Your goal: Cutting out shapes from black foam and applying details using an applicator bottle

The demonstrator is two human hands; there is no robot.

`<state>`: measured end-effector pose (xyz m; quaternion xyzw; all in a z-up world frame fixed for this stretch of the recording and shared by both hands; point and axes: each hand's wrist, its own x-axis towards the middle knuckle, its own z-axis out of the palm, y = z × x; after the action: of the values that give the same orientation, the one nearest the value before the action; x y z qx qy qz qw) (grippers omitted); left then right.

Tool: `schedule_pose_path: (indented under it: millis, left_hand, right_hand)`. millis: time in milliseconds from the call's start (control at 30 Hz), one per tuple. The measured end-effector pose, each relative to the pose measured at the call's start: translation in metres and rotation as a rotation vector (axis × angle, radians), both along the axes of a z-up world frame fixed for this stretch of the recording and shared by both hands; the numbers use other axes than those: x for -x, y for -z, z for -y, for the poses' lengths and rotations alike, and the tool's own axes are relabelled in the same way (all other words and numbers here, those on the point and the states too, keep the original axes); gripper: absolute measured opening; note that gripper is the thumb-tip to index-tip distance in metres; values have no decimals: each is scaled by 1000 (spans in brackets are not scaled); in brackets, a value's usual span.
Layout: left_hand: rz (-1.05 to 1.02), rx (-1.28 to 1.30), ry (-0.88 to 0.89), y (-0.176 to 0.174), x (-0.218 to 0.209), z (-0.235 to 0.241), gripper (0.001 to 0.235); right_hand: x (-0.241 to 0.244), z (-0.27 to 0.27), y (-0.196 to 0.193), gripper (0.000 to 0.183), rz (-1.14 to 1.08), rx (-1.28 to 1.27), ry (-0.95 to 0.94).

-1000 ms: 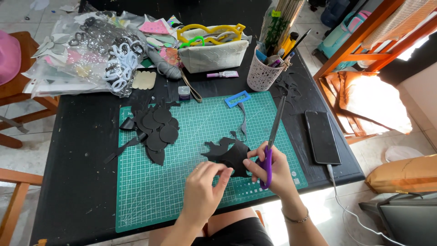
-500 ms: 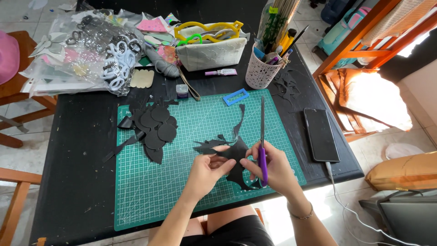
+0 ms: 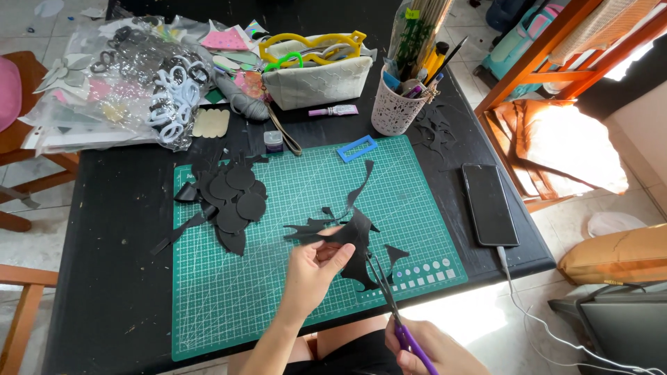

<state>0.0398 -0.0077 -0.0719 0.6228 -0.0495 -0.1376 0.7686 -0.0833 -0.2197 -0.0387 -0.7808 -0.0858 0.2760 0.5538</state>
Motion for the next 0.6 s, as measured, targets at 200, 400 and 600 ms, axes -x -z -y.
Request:
schedule_pose_path:
  millis: [200, 400, 600]
  left_hand:
    - [75, -67, -27, -5, 10, 2, 45]
    - [63, -178, -81, -26, 28, 8, 48]
    - [242, -293, -149, -19, 32, 8, 45]
  right_hand:
    - [-10, -7, 0, 76, 46, -46, 11]
    - [-18, -26, 13, 66, 144, -114, 103]
    - [-19, -27, 26, 63, 311, -8, 80]
